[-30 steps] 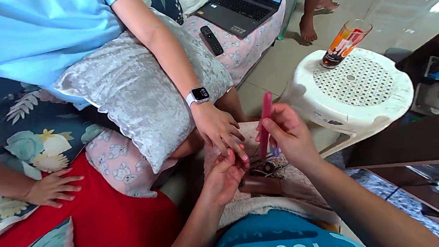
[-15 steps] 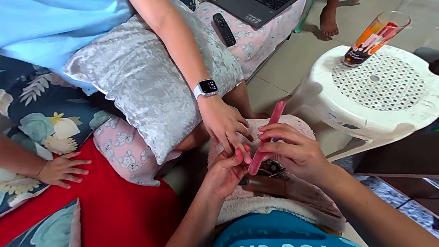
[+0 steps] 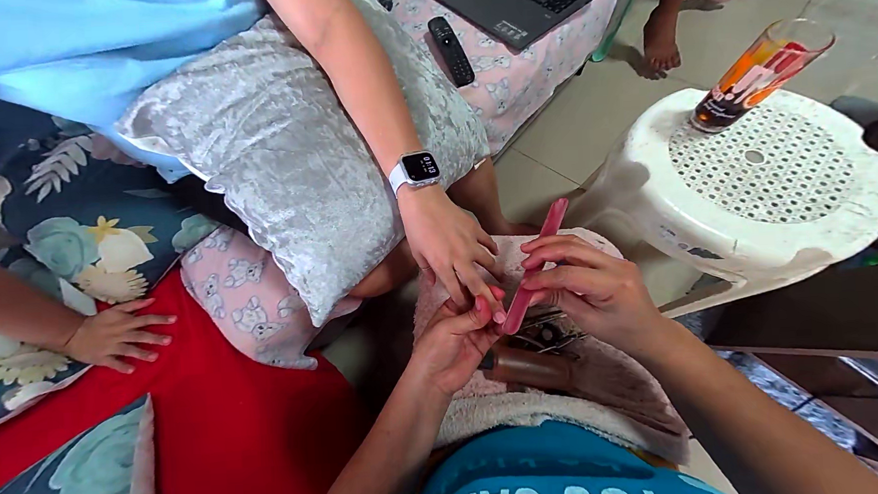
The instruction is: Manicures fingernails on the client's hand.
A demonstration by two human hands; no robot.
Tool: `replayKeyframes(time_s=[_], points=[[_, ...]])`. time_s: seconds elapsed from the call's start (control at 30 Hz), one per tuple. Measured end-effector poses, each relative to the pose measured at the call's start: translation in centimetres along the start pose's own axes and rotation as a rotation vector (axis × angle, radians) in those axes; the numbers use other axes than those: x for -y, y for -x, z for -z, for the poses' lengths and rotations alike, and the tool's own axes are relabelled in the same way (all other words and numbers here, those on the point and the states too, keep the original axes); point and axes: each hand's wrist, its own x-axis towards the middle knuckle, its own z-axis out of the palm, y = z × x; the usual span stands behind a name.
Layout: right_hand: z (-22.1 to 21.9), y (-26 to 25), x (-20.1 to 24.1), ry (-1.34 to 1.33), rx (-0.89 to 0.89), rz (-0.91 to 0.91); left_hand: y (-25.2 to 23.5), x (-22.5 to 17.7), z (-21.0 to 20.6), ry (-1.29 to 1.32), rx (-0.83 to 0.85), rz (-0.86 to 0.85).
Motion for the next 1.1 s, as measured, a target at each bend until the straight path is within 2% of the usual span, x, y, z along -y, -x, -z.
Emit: replayKeyframes(time_s=[0.2,0.33,0.57,0.77,0.93,1.0,1.1], points=[[-0.4,0.5,1.9,0.038,0.010,-0.008,-0.2,0.5,-0.8,0.016,-0.049,-0.039],[0.9,1.0,1.3,0.158,-0.064,-0.111,-0.6,1.3,-1.8,0.051,-0.142,-0.077],[-1.3,1.6,4.2,0.227,-0.115,-0.072,-1.0,2.0,-2.7,0.044,-0.164,-0.112],[0.9,1.9,3.4,0.344,-0.194,-0.146,-0.9,2.0,-2.8,0.103,-0.166,-0.143],[-1.8,1.8,5.2,0.309,-0.178,-0.080,-0.9,2.2,-3.0,0.051,-0.119,-0.154],[-0.9,2.0,4.6,0.340,-0.198,-0.121,-0.7,1.9,-3.2,0.068,-0.145,-0.150],[1.4,2.6,3.4,0.430,-0.238,-0.291,-0.6,1.6,-3.5,0.097,-0.173,-0.139]])
